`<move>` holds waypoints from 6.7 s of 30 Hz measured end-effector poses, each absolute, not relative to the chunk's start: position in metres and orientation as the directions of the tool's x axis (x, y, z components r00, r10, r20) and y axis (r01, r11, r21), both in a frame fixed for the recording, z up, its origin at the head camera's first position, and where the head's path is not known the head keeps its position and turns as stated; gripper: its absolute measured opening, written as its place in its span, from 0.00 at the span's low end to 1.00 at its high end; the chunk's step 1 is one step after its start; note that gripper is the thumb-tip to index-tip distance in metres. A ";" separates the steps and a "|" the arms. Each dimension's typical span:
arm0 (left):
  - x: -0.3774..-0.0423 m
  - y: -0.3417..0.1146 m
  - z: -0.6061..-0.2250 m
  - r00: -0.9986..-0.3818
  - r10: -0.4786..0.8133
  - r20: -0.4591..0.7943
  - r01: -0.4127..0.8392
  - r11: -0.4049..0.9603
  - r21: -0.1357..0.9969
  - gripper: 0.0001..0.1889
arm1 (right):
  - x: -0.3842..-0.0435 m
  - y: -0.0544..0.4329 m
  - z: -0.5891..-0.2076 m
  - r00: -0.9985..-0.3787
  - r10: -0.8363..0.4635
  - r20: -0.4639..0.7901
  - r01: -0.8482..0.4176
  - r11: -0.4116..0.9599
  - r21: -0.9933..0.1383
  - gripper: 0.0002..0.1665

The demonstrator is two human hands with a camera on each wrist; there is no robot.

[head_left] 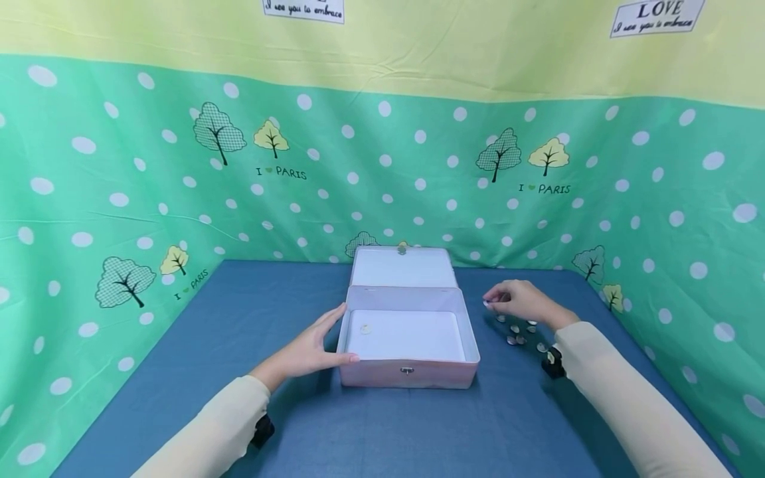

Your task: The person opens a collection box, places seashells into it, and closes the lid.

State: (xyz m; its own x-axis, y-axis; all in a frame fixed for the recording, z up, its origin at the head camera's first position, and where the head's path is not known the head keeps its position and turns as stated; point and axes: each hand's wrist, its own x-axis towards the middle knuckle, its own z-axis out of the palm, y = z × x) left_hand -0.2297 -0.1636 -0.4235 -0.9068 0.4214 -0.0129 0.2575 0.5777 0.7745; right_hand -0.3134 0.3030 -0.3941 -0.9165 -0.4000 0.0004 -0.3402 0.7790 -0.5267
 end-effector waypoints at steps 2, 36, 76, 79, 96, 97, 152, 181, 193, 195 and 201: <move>-0.230 -0.164 -0.423 -0.907 0.422 -0.012 0.259 0.578 0.774 0.58 | -0.312 0.300 -0.388 -0.913 -0.408 0.018 -0.355 0.771 -0.529 0.14; -0.230 -0.163 -0.423 -0.905 0.424 -0.017 0.258 0.582 0.771 0.58 | -0.320 0.197 -0.334 -0.756 -0.643 0.122 -0.619 0.642 -0.453 0.11; -0.232 -0.164 -0.426 -0.909 0.416 -0.022 0.248 0.583 0.774 0.58 | -0.338 0.099 -0.388 -0.650 -0.760 -0.008 -0.661 0.571 -0.487 0.12; -0.231 -0.164 -0.425 -0.908 0.419 -0.022 0.249 0.579 0.777 0.58 | -0.338 0.099 -0.389 -0.660 -0.751 -0.019 -0.649 0.583 -0.490 0.15; -0.230 -0.163 -0.424 -0.911 0.412 -0.026 0.244 0.587 0.772 0.58 | -0.334 0.141 -0.356 -0.731 -0.682 -0.003 -0.589 0.634 -0.501 0.14; -0.230 -0.164 -0.425 -0.910 0.414 -0.025 0.246 0.587 0.771 0.58 | -0.334 0.144 -0.355 -0.736 -0.677 -0.005 -0.584 0.639 -0.501 0.14; -0.227 -0.163 -0.424 -0.913 0.408 -0.023 0.236 0.572 0.785 0.58 | -0.314 0.329 -0.432 -0.929 -0.351 -0.116 -0.253 0.832 -0.495 0.14; -0.229 -0.163 -0.425 -0.915 0.403 -0.033 0.226 0.578 0.784 0.57 | -0.312 0.321 -0.380 -0.908 -0.416 0.038 -0.380 0.785 -0.489 0.14; -0.229 -0.163 -0.426 -0.913 0.408 -0.027 0.235 0.578 0.782 0.58 | -0.311 0.282 -0.345 -0.848 -0.516 0.117 -0.511 0.741 -0.435 0.14; -0.229 -0.163 -0.425 -0.913 0.408 -0.025 0.237 0.577 0.781 0.58 | -0.311 0.274 -0.340 -0.834 -0.537 0.126 -0.534 0.728 -0.430 0.15; -0.227 -0.163 -0.423 -0.911 0.411 -0.023 0.240 0.575 0.782 0.57 | -0.311 0.251 -0.331 -0.789 -0.599 0.137 -0.592 0.681 -0.431 0.16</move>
State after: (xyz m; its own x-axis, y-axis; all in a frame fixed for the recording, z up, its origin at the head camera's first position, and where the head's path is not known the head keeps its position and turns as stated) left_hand -0.2271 -0.1628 -0.4234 -0.9112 0.4113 -0.0230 0.2398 0.5748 0.7824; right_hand -0.3112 0.2506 -0.3308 -0.7891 -0.5988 0.1374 -0.5919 0.6812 -0.4308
